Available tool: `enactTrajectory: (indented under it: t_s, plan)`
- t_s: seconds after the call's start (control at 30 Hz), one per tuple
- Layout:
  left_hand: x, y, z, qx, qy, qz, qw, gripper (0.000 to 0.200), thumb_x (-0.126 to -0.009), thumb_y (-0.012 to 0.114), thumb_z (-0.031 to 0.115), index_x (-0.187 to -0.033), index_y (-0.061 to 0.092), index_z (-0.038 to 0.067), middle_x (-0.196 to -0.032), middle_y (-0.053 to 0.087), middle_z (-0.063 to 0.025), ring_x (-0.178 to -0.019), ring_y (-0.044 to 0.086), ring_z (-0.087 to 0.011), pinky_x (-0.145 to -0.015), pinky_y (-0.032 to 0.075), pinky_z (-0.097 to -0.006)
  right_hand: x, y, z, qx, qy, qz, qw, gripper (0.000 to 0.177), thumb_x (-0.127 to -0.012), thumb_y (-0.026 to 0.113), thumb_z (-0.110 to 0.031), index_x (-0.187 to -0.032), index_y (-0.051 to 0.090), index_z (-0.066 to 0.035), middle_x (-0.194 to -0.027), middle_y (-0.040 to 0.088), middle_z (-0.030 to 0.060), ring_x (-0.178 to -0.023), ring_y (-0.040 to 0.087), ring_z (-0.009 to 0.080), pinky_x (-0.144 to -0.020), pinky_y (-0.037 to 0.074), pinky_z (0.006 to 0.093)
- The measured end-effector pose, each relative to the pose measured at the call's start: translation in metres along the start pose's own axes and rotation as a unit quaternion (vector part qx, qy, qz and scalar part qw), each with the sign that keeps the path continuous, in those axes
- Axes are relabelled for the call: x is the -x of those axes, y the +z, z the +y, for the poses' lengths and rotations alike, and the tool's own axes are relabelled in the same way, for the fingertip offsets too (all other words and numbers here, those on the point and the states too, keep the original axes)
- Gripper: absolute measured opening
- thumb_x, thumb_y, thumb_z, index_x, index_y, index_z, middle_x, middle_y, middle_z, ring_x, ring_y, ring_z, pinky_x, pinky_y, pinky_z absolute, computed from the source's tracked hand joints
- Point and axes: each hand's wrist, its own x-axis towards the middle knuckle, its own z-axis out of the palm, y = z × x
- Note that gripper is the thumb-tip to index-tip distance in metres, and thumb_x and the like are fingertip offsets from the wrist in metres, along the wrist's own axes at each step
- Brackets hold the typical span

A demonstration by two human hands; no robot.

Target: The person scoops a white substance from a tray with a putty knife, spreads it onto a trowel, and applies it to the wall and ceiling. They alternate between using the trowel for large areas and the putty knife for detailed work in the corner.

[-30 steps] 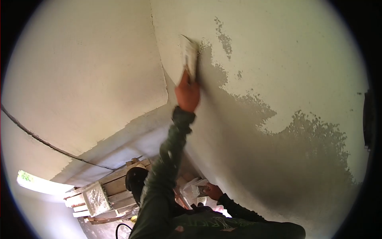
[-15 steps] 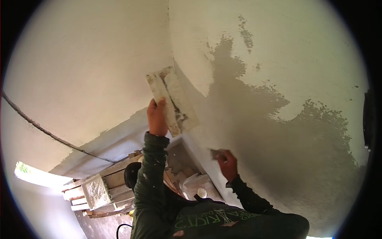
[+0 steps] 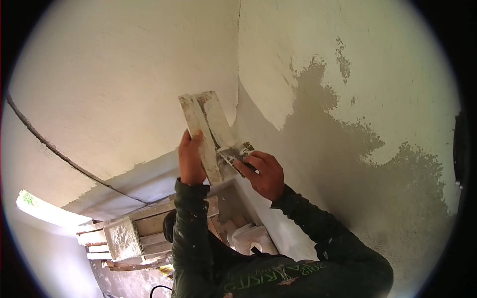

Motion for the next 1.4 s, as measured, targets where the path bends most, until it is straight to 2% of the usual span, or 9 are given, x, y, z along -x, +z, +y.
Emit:
enactTrajectory:
  t_s: [0.4,0.53,0.63,0.73,0.83,0.97,1.03,1.2,1.4]
  plan:
    - [0.033,0.015,-0.001,-0.077,0.023,-0.081,0.993,0.038,-0.101,0.052,0.011,-0.137,0.049,0.002,-0.12,0.062,-0.0063,-0.103,0.06,-0.0128,-0.086,0.05,-0.0276,-0.105,-0.036,0.054,-0.069,0.117,0.178,0.975,0.027,-0.088,0.062,-0.003,-0.114,0.068,-0.008,-0.092,0.064,0.0059,-0.081,0.064,0.0194,-0.066,0.052,0.0307]
    - [0.024,0.01,-0.006,-0.01,-0.021,-0.071,0.997,0.04,-0.101,0.052,0.012,-0.14,0.047,0.004,-0.12,0.063,-0.0069,-0.103,0.062,-0.0148,-0.085,0.053,-0.03,-0.106,-0.034,0.071,-0.477,0.315,0.123,0.811,0.016,-0.097,0.058,-0.011,-0.107,0.065,0.0,-0.094,0.066,0.0011,-0.081,0.063,0.0094,-0.071,0.051,0.0302]
    - [0.014,0.002,-0.018,0.038,-0.054,-0.061,0.996,0.042,-0.101,0.051,0.013,-0.141,0.045,0.004,-0.12,0.064,-0.0078,-0.102,0.064,-0.0169,-0.085,0.055,-0.032,-0.082,-0.003,0.086,-0.709,0.455,0.069,0.534,0.023,-0.098,0.054,-0.012,-0.113,0.061,0.003,-0.1,0.067,0.0075,-0.086,0.065,0.0139,-0.076,0.054,0.0288]
    - [0.009,0.003,-0.025,0.068,-0.071,-0.088,0.991,0.042,-0.101,0.05,0.013,-0.142,0.045,0.004,-0.12,0.064,-0.0079,-0.101,0.064,-0.0175,-0.085,0.055,-0.0326,-0.039,-0.002,0.096,-0.715,0.471,0.055,0.514,0.025,-0.098,0.051,-0.013,-0.114,0.059,0.005,-0.098,0.067,0.0077,-0.085,0.065,0.0152,-0.073,0.055,0.0307]
    - [0.008,0.017,-0.024,0.06,-0.082,-0.077,0.992,0.04,-0.101,0.048,0.012,-0.139,0.046,0.003,-0.119,0.064,-0.008,-0.099,0.065,-0.0182,-0.085,0.055,-0.0332,0.041,0.01,0.085,-0.561,0.498,0.026,0.661,0.024,-0.098,0.052,-0.02,-0.107,0.064,-0.002,-0.089,0.064,0.003,-0.082,0.062,0.0103,-0.065,0.052,0.0305]
    - [-0.025,0.03,-0.042,-0.014,-0.013,-0.096,0.995,0.036,-0.099,0.048,0.01,-0.134,0.047,0.002,-0.118,0.062,-0.0097,-0.102,0.064,-0.0206,-0.087,0.055,-0.0358,0.151,-0.002,0.037,-0.538,0.57,-0.001,0.621,0.022,-0.097,0.056,-0.024,-0.098,0.066,-0.005,-0.083,0.062,0.0001,-0.076,0.057,0.0074,-0.065,0.05,0.0298]
    - [-0.058,0.046,-0.06,-0.041,0.076,-0.083,0.993,0.035,-0.098,0.05,0.007,-0.132,0.046,0.002,-0.118,0.061,-0.0102,-0.104,0.062,-0.0206,-0.088,0.054,-0.036,0.193,-0.017,0.004,-0.532,0.697,-0.006,0.481,0.017,-0.093,0.062,-0.021,-0.097,0.068,-0.005,-0.085,0.063,0.0012,-0.075,0.056,0.0098,-0.068,0.049,0.029]
    - [-0.145,0.132,-0.095,-0.265,0.311,-0.113,0.905,0.035,-0.09,0.055,0.001,-0.125,0.053,0.003,-0.109,0.064,-0.0097,-0.099,0.061,-0.0186,-0.082,0.05,-0.0318,0.304,-0.036,-0.04,-0.484,0.715,-0.087,0.497,0.019,-0.092,0.063,-0.021,-0.099,0.068,-0.004,-0.081,0.061,0.0014,-0.073,0.055,0.0102,-0.063,0.047,0.0312]
    - [0.015,0.231,-0.094,-0.369,0.186,-0.078,0.907,0.053,-0.086,0.057,0.005,-0.138,0.048,0.0,-0.108,0.066,-0.0231,-0.096,0.065,-0.0236,-0.085,0.05,-0.035,0.343,-0.061,-0.043,-0.414,0.705,-0.103,0.566,0.02,-0.089,0.066,-0.022,-0.09,0.066,-0.002,-0.074,0.059,0.0012,-0.065,0.052,0.0106,-0.059,0.044,0.0324]
